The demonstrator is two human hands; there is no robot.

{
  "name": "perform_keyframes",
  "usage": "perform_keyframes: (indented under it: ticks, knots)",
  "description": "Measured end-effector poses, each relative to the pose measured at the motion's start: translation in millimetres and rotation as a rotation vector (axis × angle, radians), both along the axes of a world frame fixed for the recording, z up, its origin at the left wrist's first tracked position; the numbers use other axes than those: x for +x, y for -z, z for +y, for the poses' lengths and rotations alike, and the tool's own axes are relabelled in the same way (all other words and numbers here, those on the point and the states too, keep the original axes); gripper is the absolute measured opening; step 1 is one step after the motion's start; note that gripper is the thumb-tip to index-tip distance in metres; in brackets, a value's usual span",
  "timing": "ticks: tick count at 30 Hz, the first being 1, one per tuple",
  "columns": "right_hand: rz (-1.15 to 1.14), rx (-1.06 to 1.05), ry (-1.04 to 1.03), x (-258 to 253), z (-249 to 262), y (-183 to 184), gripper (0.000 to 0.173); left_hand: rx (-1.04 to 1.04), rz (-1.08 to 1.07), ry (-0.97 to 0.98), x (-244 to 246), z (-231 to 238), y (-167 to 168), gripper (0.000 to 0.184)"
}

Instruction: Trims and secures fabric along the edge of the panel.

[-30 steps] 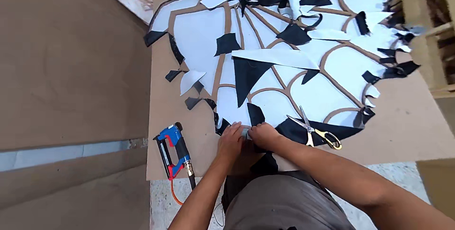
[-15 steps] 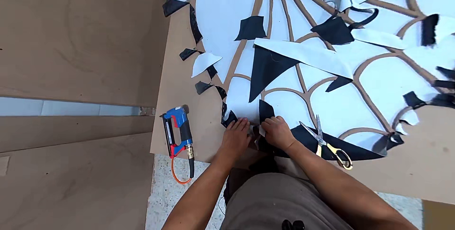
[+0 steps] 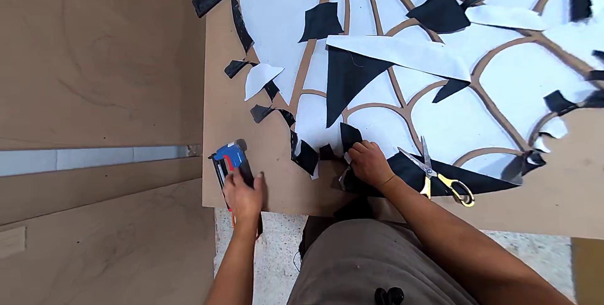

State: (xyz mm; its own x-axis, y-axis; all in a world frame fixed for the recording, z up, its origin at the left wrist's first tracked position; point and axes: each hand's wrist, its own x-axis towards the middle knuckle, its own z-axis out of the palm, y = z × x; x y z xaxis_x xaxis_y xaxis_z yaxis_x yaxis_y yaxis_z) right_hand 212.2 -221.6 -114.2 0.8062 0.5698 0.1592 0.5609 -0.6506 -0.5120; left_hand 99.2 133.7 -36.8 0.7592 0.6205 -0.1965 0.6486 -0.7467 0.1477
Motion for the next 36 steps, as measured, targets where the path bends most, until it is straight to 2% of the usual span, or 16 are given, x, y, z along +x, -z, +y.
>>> perform_keyframes:
  ticks: [1,3,6,8,9,11,13,15,16,19,23,29,36]
  knots:
    - [0.006,0.014,-0.003,0,0,0,0.012,0.003,0.078,-0.069,-10,15,8,0.086]
    - [0.010,0.035,-0.002,0,2,1,0.014,-0.014,0.146,-0.106,-10,30,19,0.092]
    - [0.012,0.039,0.003,1,2,3,0.016,-0.124,0.066,-0.259,21,30,13,0.082]
    - [0.010,0.042,0.001,0,1,3,0.015,-0.199,0.023,-0.369,35,31,4,0.095]
    - [0.012,0.044,0.001,0,1,3,0.015,-0.252,-0.005,-0.412,38,34,-2,0.094]
    - [0.025,0.040,-0.002,1,0,4,0.015,-0.376,-0.063,-0.443,34,29,-26,0.061]
    - [0.045,0.046,-0.009,2,-1,6,0.014,-0.564,-0.150,-0.383,16,9,-52,0.031]
    - [0.056,0.058,-0.008,1,1,8,0.014,-0.806,-0.161,-0.237,-6,-26,-74,0.026]
    - [0.058,0.067,-0.006,2,1,9,0.014,-0.851,-0.112,-0.145,-11,-46,-80,0.025]
    - [0.087,0.083,-0.005,2,0,4,0.014,-0.806,0.010,0.080,-8,-106,-70,0.026]
    - [0.087,0.096,-0.019,2,-3,1,0.014,-0.585,0.152,0.138,14,-158,-50,0.026]
    - [0.079,0.100,-0.026,2,-3,4,0.013,-0.491,0.248,0.084,23,-174,-53,0.018]
    - [0.060,0.081,-0.027,5,-1,5,0.011,-0.468,0.309,0.105,24,-180,-52,0.021]
